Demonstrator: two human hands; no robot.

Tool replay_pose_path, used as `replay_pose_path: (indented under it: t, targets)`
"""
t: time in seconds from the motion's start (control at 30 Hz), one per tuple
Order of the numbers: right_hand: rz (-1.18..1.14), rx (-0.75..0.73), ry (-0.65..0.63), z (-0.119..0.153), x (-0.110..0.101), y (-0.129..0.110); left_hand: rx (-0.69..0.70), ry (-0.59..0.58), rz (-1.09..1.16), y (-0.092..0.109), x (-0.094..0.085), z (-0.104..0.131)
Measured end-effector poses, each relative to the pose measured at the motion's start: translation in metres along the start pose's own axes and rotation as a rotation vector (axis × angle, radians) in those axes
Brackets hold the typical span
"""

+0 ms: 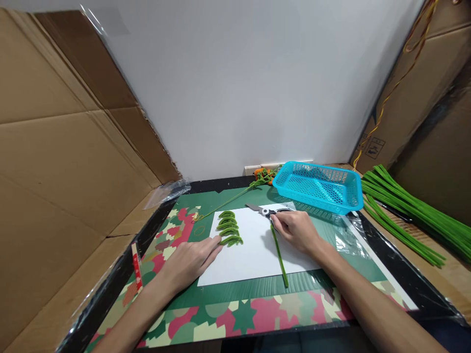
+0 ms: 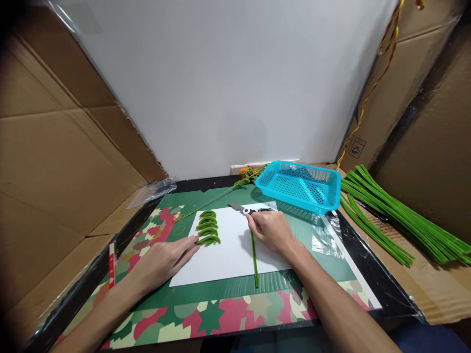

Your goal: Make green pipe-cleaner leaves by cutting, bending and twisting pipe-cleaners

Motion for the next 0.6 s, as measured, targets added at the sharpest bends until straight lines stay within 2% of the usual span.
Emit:
replay_pose_path:
  t: [0.13, 0.33, 0.6]
  targets:
    - [0.015, -0.014, -0.01, 0.0, 0.003, 0.0, -0.028, 0.008, 0.056, 0.006, -0.009, 0.001]
    - [0.014, -0.012, -0.001, 0.0, 0.003, 0.0, -0.05, 0.143, 0.023, 0.016, -0.011, -0.009]
    - [0.027, 0.002, -0.011, 0.0, -0.001, 0.001, -0.067, 0.08, 0.078, 0.02, -0.009, -0.027]
Point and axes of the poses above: each hand's wrist, its own z-axis away from the middle knuckle, its own x-axis out of the palm, y = z × x, the point moved 4 cm from there along -z, towards the middle knuckle, and after that the axes turned 12 degrees about x, right-handed, at the moved point
